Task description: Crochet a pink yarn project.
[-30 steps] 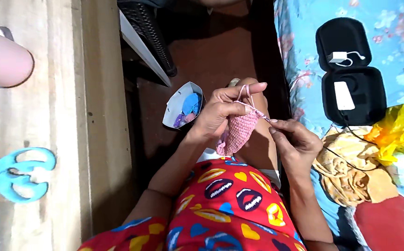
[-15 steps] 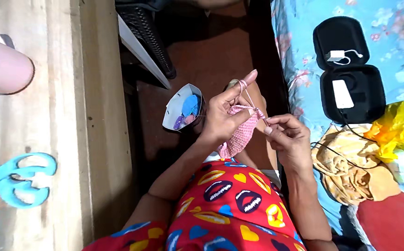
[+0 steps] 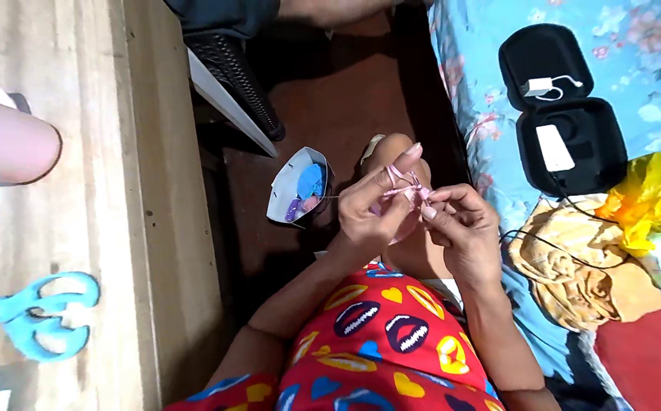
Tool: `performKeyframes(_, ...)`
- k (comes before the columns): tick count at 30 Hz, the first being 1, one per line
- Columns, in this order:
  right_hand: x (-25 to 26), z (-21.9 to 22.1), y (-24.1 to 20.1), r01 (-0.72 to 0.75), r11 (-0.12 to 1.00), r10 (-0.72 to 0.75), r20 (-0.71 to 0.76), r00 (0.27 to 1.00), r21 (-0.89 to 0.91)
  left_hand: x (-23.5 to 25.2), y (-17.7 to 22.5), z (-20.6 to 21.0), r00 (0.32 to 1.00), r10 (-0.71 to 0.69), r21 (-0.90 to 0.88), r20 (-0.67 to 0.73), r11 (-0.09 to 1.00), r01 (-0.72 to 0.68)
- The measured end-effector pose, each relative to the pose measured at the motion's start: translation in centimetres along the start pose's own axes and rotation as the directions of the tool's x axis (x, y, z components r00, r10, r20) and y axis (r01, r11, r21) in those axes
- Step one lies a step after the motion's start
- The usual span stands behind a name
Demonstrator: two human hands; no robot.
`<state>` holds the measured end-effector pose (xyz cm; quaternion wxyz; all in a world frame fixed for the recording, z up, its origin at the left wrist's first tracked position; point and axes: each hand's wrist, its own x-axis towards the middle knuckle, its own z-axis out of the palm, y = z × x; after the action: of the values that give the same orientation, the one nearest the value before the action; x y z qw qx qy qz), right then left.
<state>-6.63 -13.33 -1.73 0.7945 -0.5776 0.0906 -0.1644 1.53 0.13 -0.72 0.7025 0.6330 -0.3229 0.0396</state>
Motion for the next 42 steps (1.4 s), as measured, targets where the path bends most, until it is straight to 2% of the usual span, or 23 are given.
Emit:
performKeyframes(1, -0.2, 0.1, 0.2, 0.088, 0.990, -0.091, -0.026, 0.996, -0.107, 0.1, 0.2, -0.1, 0.998, -0.060, -0.065, -0.002, 0.996, 0.060)
performKeyframes(3, -0.5, 0.2, 0.6, 0.286, 0.893, -0.308, -0.010, 0.951, -0.347, 0.2, 0.6, -0.2, 0.987, -0.159, -0.159, -0.002, 0.975, 0.156)
performKeyframes(6, -0.3, 0.1, 1.4, 0.469, 0.631, -0.546, 0.075, 0.834, -0.618, 0.9, 0.2, -0.3, 0.972, -0.231, -0.294, -0.042, 0.933, 0.209)
performKeyframes(10, -0.3, 0.0, 1.5, 0.508, 0.414, -0.622, 0.172, 0.764, -0.756, 1.1, 0.6, -0.9, 0.937, -0.351, -0.322, 0.003, 0.886, 0.333)
performKeyframes(13, -0.4, -0.2, 1.5, 0.508, 0.321, -0.626, 0.224, 0.747, -0.799, 1.8, -0.1, -1.5, 0.921, -0.383, -0.377, 0.067, 0.845, 0.378)
performKeyframes(15, -0.5, -0.3, 1.5, 0.512, 0.301, -0.620, 0.242, 0.746, -0.804, 2.2, -0.2, -2.0, 0.894, -0.430, -0.393, 0.128, 0.805, 0.444)
performKeyframes(17, -0.6, -0.4, 1.5, 0.514, 0.379, -0.593, 0.225, 0.773, -0.769, 2.5, -0.3, -2.5, 0.873, -0.452, -0.390, 0.184, 0.782, 0.487)
performKeyframes(18, -0.6, -0.4, 1.4, 0.496, 0.488, -0.556, 0.182, 0.811, -0.718, 2.5, -0.3, -2.6, 0.875, -0.444, -0.377, 0.195, 0.789, 0.485)
performKeyframes(20, -0.8, -0.3, 1.0, 0.358, 0.775, -0.388, 0.056, 0.920, -0.520, 2.2, -0.3, -2.4, 0.910, -0.375, -0.340, 0.179, 0.844, 0.415)
performKeyframes(21, -0.7, -0.2, 0.8, 0.272, 0.874, -0.295, 0.004, 0.955, -0.404, 1.9, -0.3, -2.1, 0.933, -0.326, -0.330, 0.154, 0.873, 0.360)
performKeyframes(22, -0.7, -0.1, 0.6, 0.226, 0.912, -0.249, -0.026, 0.968, -0.343, 1.6, -0.3, -1.8, 0.952, -0.278, -0.319, 0.127, 0.898, 0.304)
performKeyframes(24, -0.6, -0.1, 0.8, 0.265, 0.878, -0.301, -0.028, 0.953, -0.399, 1.3, -0.1, -1.2, 0.970, -0.232, -0.282, 0.073, 0.928, 0.243)
performKeyframes(26, -0.6, -0.3, 1.2, 0.377, 0.730, -0.436, 0.036, 0.899, -0.570, 1.4, -0.5, -1.2, 0.975, -0.211, -0.283, 0.062, 0.933, 0.220)
performKeyframes(29, -0.6, -0.7, 1.4, 0.469, 0.528, -0.541, 0.145, 0.828, -0.708, 1.8, -0.6, -1.6, 0.952, -0.293, -0.317, 0.089, 0.898, 0.306)
performKeyframes(32, -0.6, -1.1, 1.4, 0.503, 0.465, -0.553, 0.204, 0.808, -0.729, 2.2, -0.7, -2.3, 0.909, -0.390, -0.345, 0.145, 0.841, 0.416)
performKeyframes(34, -0.6, -1.4, 1.3, 0.508, 0.508, -0.530, 0.213, 0.821, -0.696, 2.4, -1.0, -2.5, 0.885, -0.427, -0.394, 0.186, 0.792, 0.466)
performKeyframes(37, -0.4, -2.0, 1.3, 0.475, 0.647, -0.469, 0.181, 0.865, -0.596, 2.5, -1.4, -2.5, 0.853, -0.459, -0.462, 0.248, 0.718, 0.521)
performKeyframes(42, -0.3, -2.2, 0.8, 0.260, 0.891, -0.248, 0.081, 0.965, -0.373, 2.5, -1.4, -2.5, 0.811, -0.495, -0.530, 0.312, 0.617, 0.581)
